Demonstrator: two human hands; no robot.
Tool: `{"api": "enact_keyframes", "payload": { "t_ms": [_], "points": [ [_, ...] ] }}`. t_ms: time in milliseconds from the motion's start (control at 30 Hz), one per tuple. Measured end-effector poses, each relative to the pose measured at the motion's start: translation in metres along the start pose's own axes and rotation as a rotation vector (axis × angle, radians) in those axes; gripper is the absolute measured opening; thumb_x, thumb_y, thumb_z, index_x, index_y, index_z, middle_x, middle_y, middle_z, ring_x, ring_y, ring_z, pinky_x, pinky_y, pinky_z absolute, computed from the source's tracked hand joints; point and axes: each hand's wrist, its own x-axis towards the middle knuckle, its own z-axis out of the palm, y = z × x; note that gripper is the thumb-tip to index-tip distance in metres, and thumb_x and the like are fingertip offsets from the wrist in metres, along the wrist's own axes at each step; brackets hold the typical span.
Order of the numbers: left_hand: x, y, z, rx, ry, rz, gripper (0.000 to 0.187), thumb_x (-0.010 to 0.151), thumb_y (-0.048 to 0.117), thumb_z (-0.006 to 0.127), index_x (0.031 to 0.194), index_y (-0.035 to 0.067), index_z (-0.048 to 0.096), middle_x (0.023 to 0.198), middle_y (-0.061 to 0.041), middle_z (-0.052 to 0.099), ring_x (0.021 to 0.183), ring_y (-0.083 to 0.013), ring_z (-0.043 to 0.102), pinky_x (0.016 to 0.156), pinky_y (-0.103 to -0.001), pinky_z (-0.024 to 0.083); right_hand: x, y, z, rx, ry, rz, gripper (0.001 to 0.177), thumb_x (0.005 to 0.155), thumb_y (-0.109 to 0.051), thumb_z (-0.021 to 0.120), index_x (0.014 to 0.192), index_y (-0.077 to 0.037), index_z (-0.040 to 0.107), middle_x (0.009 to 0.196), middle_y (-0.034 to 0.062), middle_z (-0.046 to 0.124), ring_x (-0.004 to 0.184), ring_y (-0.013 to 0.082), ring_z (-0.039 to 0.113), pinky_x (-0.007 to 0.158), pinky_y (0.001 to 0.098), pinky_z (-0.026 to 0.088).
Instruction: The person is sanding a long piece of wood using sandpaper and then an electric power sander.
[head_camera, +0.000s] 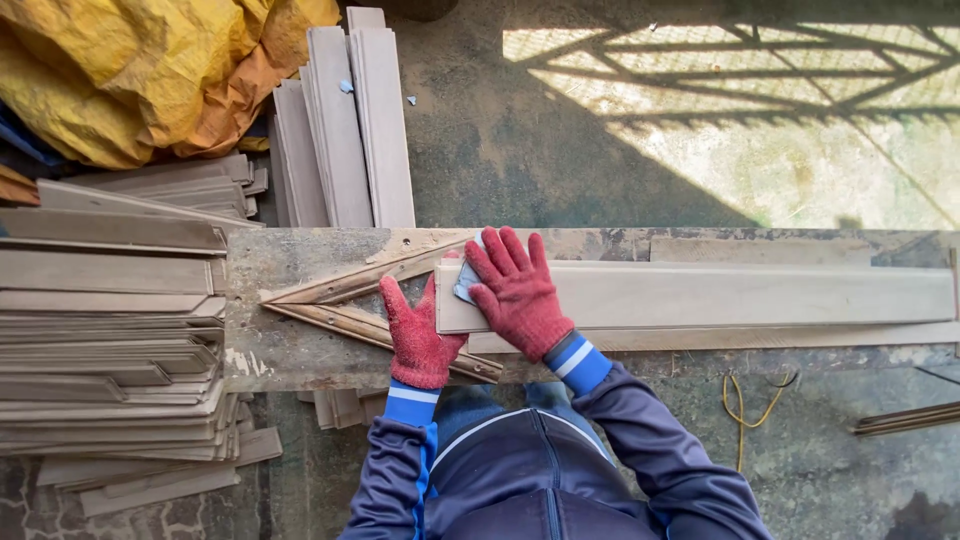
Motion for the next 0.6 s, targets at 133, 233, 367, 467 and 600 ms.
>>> {"api": "enact_keyframes", "payload": {
  "t_ms": [133,233,367,467,600],
  "points": [
    [0.003,-0.003,-0.002,-1.559,0.038,-0.452,0.08,0.087,0.054,0.062,0.152,0.017,0.035,0.153,-0.01,0.049,0.133,-0.0266,0.051,0.112,-0.042,0.039,0.0,-0.046,-0.011,0.053,-0.09,-0.072,0.069,0.1,-0.065,0.022,0.159,-0.033,0.037,0.161,0.0073,0.04,0.15,0.0318,0.033,0.125,0.0616,0.01],
    [0.011,0.017,-0.008,-1.959,0.047,-0.737,0.084,0.087,0.081,0.051,0.142,0.018,0.06,0.142,-0.012,0.064,0.119,-0.0261,0.068,0.098,-0.042,0.061,0.006,-0.049,-0.02,0.104,-0.027,-0.105,0.064,0.099,-0.064,0.03,0.157,-0.038,0.038,0.157,0.0054,0.046,0.148,0.0289,0.038,0.126,0.0601,0.013],
    [0.019,0.068,-0.033,-1.967,0.01,-0.685,0.094,0.085,0.08,0.051,0.147,0.008,0.055,0.146,-0.024,0.058,0.124,-0.0402,0.063,0.099,-0.057,0.056,-0.028,-0.003,-0.019,0.147,0.004,0.031,0.063,0.097,-0.06,0.048,0.155,-0.034,0.047,0.158,0.0089,0.049,0.149,0.0325,0.038,0.125,0.0597,0.014],
    [0.011,0.066,-0.033,-1.882,0.016,-0.678,0.092,0.086,0.077,0.052,0.147,0.008,0.054,0.149,-0.02,0.057,0.127,-0.0368,0.062,0.102,-0.055,0.053,-0.104,0.102,0.008,0.024,0.014,0.226,0.064,0.102,-0.055,0.045,0.162,-0.034,0.036,0.167,0.0069,0.036,0.155,0.0283,0.027,0.126,0.0556,0.009],
    [0.007,0.05,-0.021,-1.869,0.03,-0.705,0.096,0.082,0.08,0.051,0.147,0.009,0.055,0.149,-0.02,0.057,0.127,-0.0372,0.062,0.104,-0.058,0.052,-0.163,0.173,0.008,-0.06,-0.096,0.636,0.066,0.107,-0.06,0.026,0.166,-0.031,0.028,0.17,0.0099,0.029,0.155,0.0353,0.024,0.126,0.0612,0.008]
  ]
}}
